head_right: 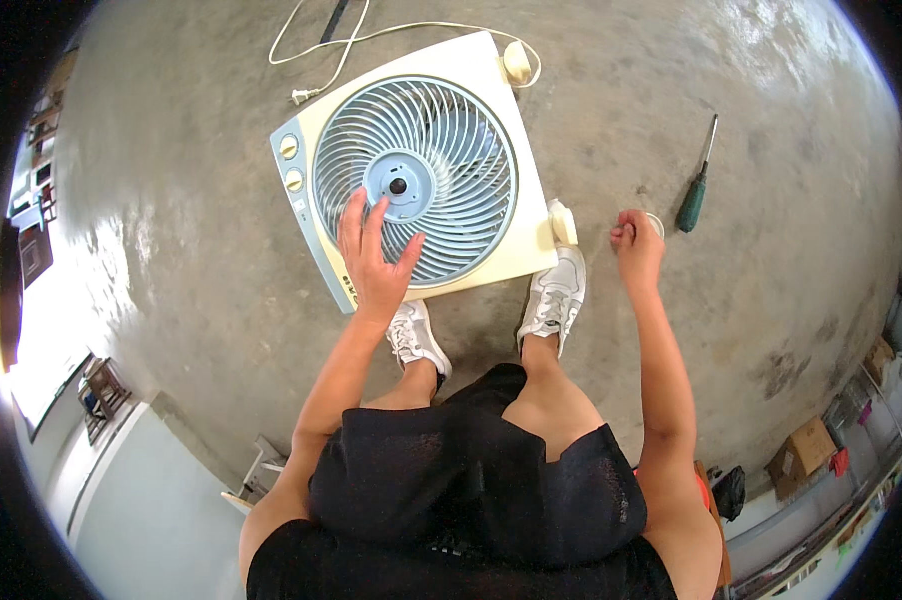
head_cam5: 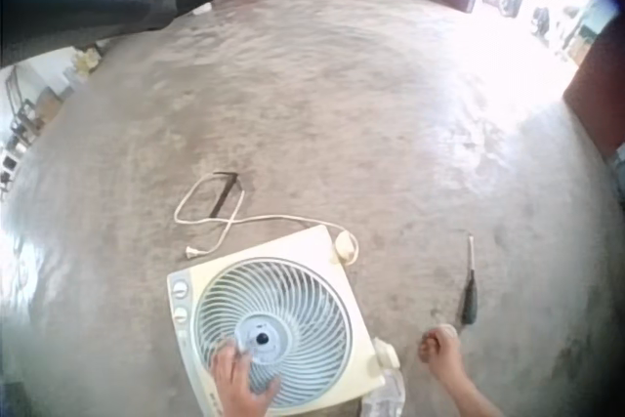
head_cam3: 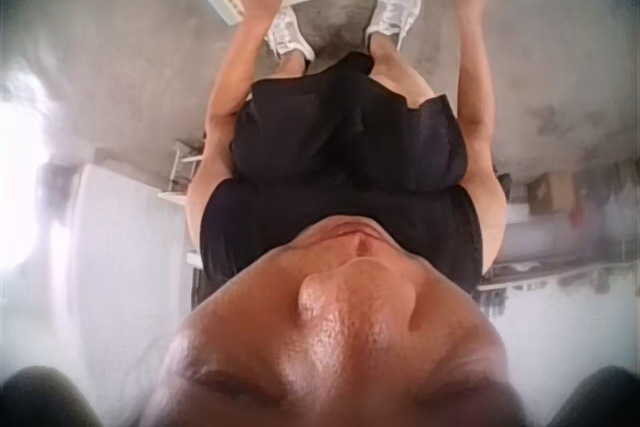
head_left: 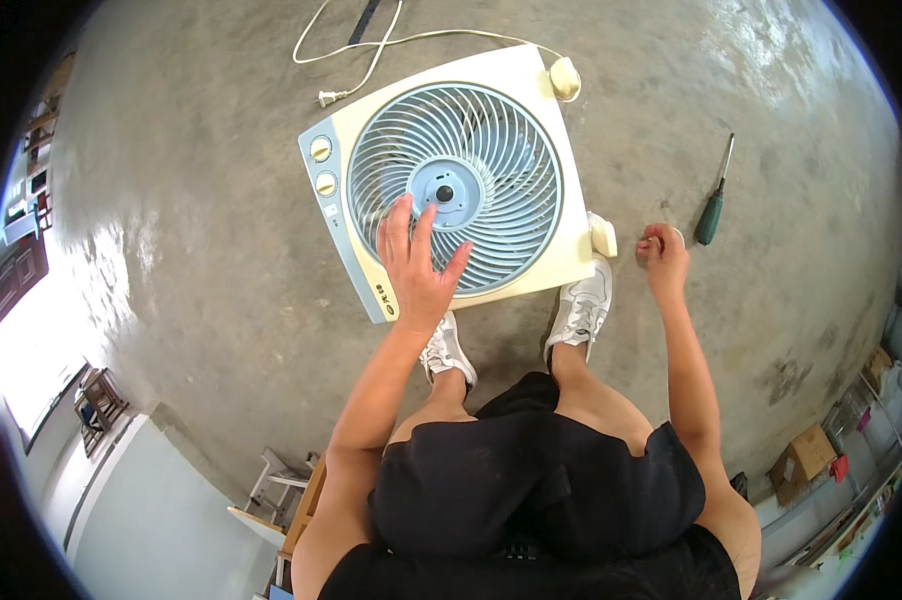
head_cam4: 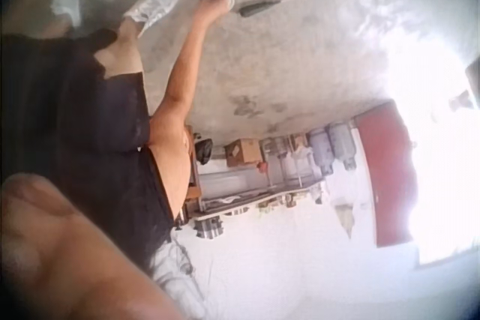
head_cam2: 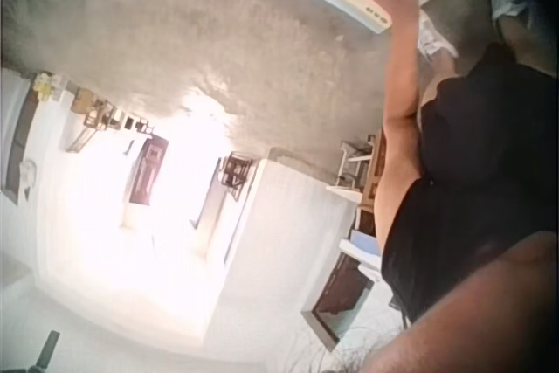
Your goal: The person assembles a box fan by placing the front grille onto the fan housing, fastening the center with a screw using a screwdriver, and snapping on the central cap before standing the fan upright.
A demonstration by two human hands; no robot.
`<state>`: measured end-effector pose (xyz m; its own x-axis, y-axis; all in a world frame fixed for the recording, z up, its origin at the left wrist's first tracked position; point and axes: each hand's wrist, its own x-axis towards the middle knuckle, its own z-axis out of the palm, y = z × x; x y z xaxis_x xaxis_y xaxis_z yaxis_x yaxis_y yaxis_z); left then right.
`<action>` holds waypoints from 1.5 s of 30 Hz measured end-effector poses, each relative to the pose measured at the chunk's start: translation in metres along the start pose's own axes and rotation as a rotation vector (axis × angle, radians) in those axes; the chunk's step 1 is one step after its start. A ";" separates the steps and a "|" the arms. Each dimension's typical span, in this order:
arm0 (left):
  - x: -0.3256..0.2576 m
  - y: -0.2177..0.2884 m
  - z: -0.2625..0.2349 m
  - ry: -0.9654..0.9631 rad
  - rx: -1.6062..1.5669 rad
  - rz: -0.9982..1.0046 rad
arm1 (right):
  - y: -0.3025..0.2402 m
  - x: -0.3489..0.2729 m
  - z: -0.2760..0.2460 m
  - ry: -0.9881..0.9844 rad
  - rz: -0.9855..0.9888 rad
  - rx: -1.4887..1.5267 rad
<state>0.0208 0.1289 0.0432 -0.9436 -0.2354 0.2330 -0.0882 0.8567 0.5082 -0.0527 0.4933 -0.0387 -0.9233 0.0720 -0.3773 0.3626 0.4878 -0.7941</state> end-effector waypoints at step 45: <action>0.037 0.010 -0.034 -0.319 -1.526 -0.991 | -0.143 -0.120 0.013 -0.422 -0.208 -0.092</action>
<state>-0.0044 0.1135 0.0851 -0.7657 -0.0913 -0.6366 -0.4217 -0.6761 0.6042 0.0083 0.4034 0.1140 -0.8359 -0.3854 -0.3909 0.1457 0.5308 -0.8349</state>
